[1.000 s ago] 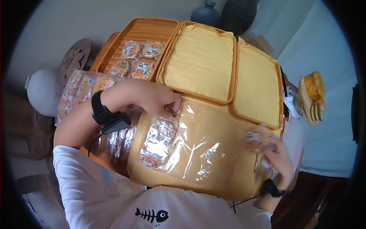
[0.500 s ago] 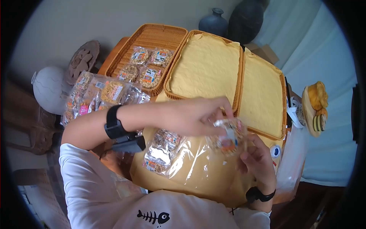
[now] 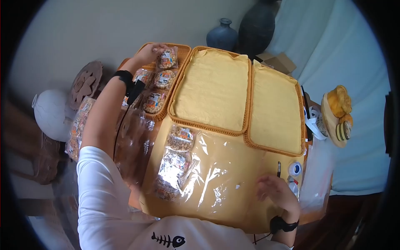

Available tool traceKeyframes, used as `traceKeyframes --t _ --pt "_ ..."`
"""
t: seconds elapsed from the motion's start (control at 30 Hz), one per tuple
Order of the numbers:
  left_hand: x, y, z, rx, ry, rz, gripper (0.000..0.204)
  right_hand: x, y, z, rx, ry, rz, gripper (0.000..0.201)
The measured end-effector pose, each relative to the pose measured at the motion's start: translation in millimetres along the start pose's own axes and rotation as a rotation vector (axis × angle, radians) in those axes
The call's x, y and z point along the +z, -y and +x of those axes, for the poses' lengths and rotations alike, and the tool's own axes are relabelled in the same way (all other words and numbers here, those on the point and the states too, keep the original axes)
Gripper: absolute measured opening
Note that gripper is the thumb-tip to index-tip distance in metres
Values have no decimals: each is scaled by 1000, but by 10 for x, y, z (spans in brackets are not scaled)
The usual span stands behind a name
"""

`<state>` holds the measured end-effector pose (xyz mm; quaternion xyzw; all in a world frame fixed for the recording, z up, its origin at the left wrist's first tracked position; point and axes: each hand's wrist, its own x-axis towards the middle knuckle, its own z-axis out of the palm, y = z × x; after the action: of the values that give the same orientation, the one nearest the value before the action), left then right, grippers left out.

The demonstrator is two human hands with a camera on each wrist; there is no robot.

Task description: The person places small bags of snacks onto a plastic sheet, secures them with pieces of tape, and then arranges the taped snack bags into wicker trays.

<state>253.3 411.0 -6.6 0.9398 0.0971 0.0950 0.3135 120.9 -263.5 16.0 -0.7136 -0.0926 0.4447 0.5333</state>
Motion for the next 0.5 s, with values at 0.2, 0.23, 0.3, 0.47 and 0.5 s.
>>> traceKeyframes --t 0.2,0.23,0.3,0.47,0.5 --pt "262 -113 149 -8 142 152 39 81 -59 120 117 40 -31 19" --pt "280 -77 144 46 182 197 42 83 -80 152 97 85 -17 20" --pt "287 -187 22 58 233 304 53 118 -158 249 63 179 28 22" --pt "223 -752 -528 239 114 433 50 293 -210 588 8 303 255 35" --pt "174 -974 -682 274 200 363 47 338 -201 671 -8 328 324 37"
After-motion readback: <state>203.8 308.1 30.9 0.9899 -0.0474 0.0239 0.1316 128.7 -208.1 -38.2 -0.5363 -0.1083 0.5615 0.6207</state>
